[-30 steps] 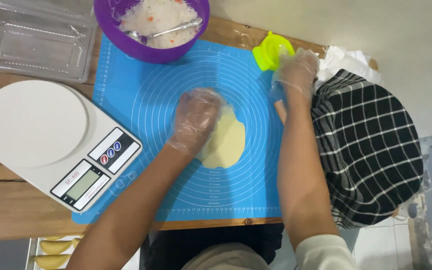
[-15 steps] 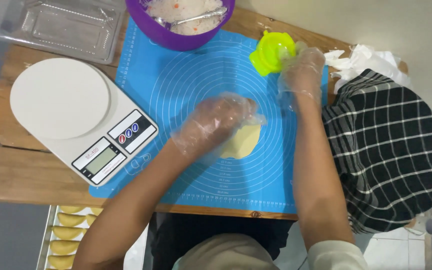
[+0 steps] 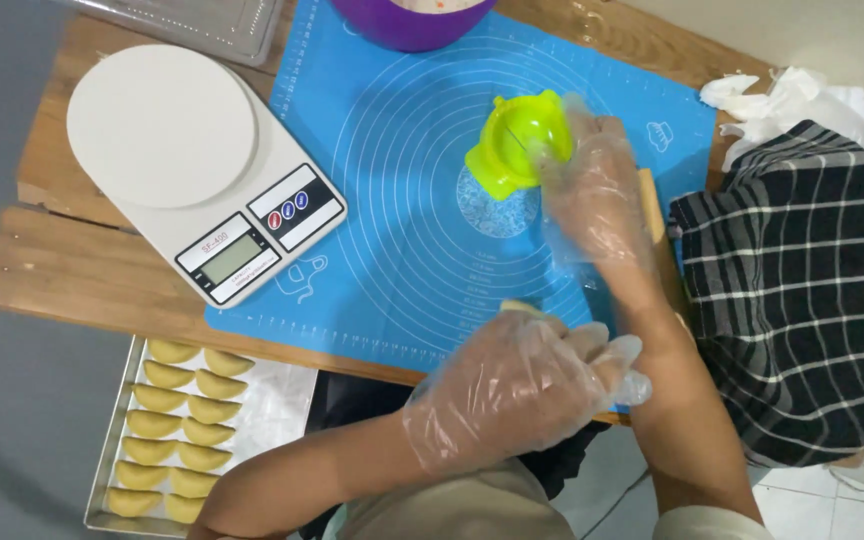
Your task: Rolling out dough with a rolling pin, adding filling from a bowl, and using a plastic mold to shape the pastry.
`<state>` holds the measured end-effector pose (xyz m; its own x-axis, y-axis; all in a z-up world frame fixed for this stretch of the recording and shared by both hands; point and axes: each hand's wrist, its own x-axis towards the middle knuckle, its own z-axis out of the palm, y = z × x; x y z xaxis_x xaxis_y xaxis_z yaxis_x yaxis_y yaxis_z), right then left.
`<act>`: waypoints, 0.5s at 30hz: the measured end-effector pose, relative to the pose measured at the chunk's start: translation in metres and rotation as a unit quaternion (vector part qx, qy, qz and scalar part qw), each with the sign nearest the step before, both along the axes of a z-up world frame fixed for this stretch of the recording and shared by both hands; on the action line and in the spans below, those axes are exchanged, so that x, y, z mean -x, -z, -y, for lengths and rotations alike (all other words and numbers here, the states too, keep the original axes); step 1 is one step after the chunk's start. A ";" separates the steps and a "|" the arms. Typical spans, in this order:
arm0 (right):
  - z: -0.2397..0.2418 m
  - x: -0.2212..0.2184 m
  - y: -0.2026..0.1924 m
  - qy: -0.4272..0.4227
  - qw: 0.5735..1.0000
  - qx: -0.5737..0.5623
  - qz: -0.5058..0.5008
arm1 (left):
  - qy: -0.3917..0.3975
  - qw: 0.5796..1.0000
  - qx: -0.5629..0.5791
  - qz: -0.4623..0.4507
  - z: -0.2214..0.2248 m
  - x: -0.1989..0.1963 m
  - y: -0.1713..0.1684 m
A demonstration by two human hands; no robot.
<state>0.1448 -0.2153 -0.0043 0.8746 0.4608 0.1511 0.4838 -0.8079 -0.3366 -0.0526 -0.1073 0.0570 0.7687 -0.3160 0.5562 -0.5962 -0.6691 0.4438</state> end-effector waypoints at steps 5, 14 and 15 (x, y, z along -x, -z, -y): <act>-0.001 0.028 -0.013 -0.033 0.997 -0.028 -0.056 | -0.071 0.996 -0.034 0.030 0.004 0.025 -0.014; 0.007 0.083 -0.035 -0.079 0.989 0.088 -0.087 | 0.009 0.998 -0.006 -0.055 0.015 0.044 -0.010; 0.007 0.086 -0.036 -0.080 0.989 0.088 -0.087 | 0.008 0.998 -0.006 -0.055 0.011 0.045 -0.012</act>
<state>0.0583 -0.2225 0.0318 0.7941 0.6010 -0.0901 0.5574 -0.7794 -0.2861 -0.0980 -0.1187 0.0695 0.8195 -0.3340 0.4656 -0.5549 -0.6654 0.4993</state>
